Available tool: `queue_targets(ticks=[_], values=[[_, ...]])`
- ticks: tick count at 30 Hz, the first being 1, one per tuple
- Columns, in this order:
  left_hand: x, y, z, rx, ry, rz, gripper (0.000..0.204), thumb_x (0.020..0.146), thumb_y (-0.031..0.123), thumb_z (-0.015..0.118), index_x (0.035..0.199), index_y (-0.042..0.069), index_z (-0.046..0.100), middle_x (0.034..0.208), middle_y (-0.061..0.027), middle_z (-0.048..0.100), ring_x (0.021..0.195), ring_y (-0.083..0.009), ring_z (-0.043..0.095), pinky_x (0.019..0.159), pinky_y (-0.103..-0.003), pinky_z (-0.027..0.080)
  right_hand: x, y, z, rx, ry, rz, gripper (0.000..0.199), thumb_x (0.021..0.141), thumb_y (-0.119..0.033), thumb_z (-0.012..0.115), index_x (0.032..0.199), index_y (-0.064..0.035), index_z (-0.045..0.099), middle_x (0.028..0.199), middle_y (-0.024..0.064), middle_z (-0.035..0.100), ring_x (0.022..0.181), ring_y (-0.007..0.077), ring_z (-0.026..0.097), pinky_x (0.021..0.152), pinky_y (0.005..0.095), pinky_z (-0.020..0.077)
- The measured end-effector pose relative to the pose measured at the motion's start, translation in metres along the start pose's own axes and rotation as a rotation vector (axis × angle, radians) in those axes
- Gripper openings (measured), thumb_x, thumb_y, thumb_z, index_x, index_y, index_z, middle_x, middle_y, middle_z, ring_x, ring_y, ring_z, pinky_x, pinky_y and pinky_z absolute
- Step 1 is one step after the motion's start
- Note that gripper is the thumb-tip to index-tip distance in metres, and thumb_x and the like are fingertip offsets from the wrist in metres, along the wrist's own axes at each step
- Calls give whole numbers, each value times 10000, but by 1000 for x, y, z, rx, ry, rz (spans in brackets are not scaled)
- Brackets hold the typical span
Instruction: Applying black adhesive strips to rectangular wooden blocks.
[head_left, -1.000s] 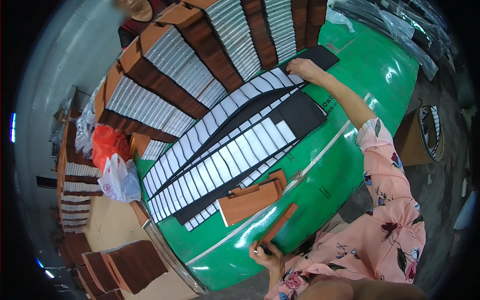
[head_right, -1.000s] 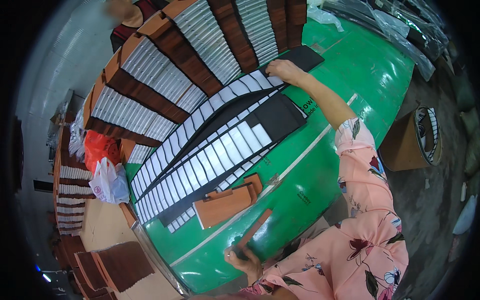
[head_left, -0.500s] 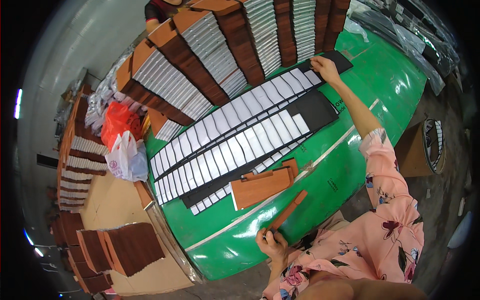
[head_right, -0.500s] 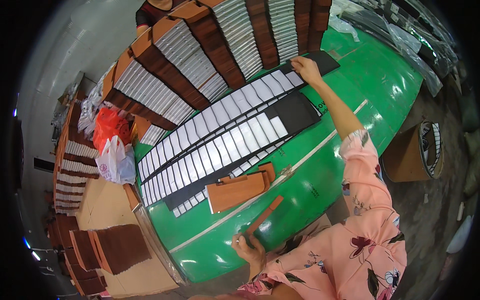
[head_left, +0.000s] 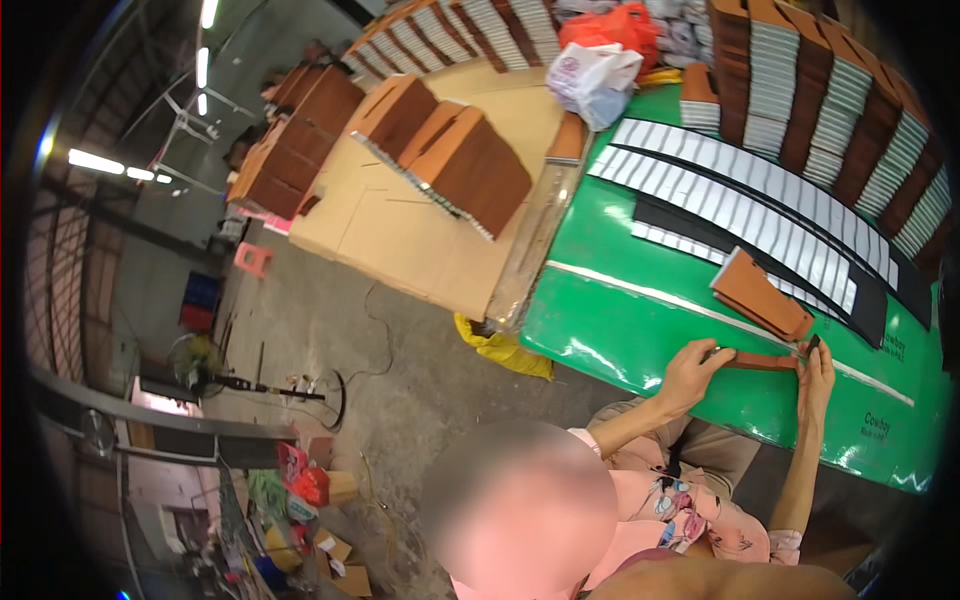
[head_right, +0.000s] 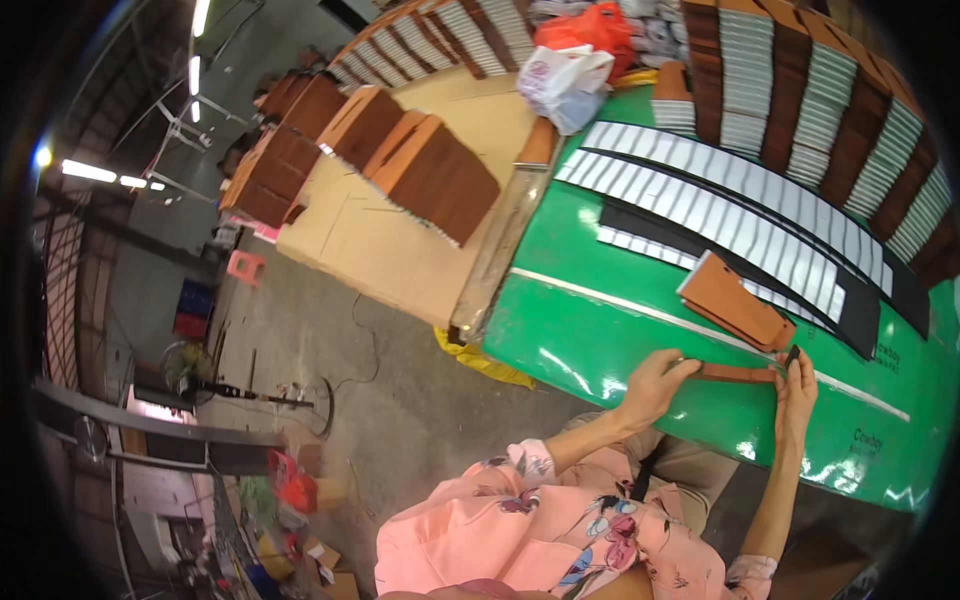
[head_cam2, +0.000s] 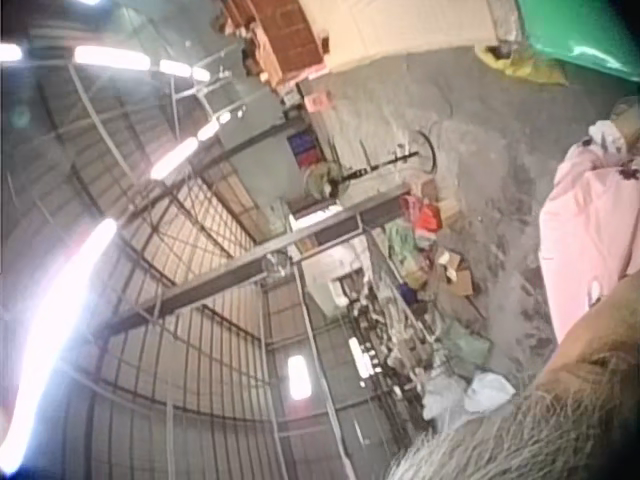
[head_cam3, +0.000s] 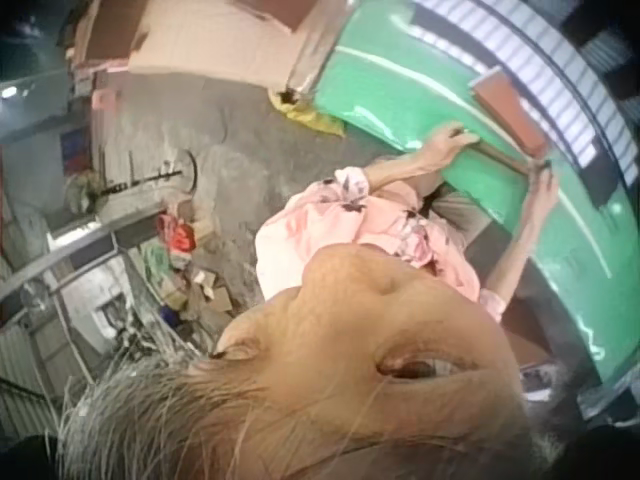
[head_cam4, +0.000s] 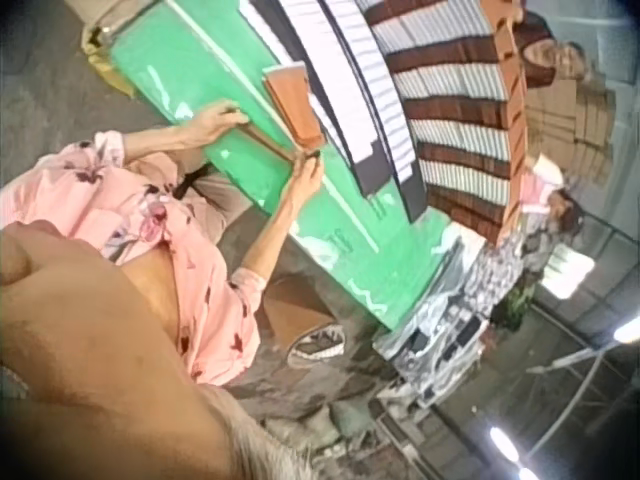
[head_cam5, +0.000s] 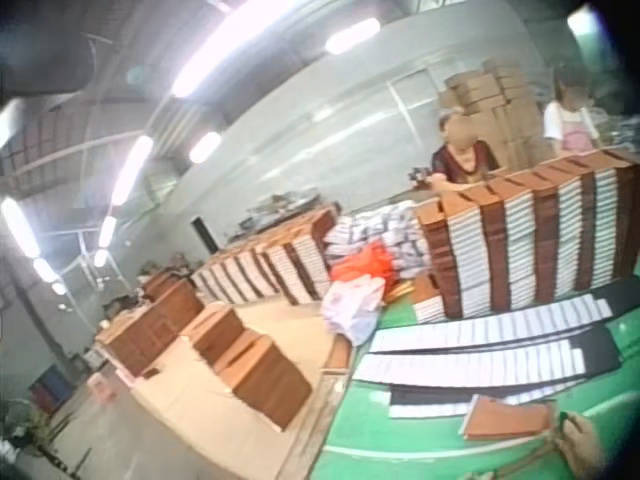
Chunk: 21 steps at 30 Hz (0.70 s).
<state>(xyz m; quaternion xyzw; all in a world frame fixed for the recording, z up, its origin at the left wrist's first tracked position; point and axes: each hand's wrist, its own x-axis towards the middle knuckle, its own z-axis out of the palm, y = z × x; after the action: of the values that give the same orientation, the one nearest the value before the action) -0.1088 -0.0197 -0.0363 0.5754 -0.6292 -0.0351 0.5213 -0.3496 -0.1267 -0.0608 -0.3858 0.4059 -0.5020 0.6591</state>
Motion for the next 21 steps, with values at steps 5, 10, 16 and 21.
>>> queue_targets(ticks=[5, 10, 16, 21], values=[[16, -24, -30, -14, -148, 109, 296, 757, 9, 538, 1032, 108, 580, 920, -124, 547, 827, -302, 555, 699, -364, 458, -20, 26, 15, 39, -52, 43, 290, 937, -169, 510, 1171, 2, 502, 1088, 64, 557, 1002, 142, 558, 864, 274, 468], [14, -32, -29, 60, -151, 142, 360, 725, -24, 553, 1043, 137, 606, 1045, -170, 550, 993, -341, 546, 803, -403, 466, -45, 14, 37, -54, 82, 42, 370, 935, -161, 506, 1253, 21, 454, 1169, 79, 530, 1100, 206, 530, 917, 324, 441], [2, -19, -38, 444, -8, 331, 348, 727, 38, 626, 1053, 159, 639, 1129, -73, 527, 1046, -248, 476, 831, -380, 316, -29, 18, 70, -47, 82, 104, 413, 893, -161, 574, 1236, 41, 467, 1111, 119, 588, 1032, 188, 572, 879, 319, 468], [-22, 5, 9, 357, -81, 301, 383, 717, 70, 647, 1086, 170, 623, 1142, -28, 537, 1051, -209, 477, 850, -383, 250, -46, 6, 59, -61, 134, 117, 374, 877, -162, 604, 1196, 14, 521, 1072, 97, 607, 997, 156, 580, 860, 295, 469]])
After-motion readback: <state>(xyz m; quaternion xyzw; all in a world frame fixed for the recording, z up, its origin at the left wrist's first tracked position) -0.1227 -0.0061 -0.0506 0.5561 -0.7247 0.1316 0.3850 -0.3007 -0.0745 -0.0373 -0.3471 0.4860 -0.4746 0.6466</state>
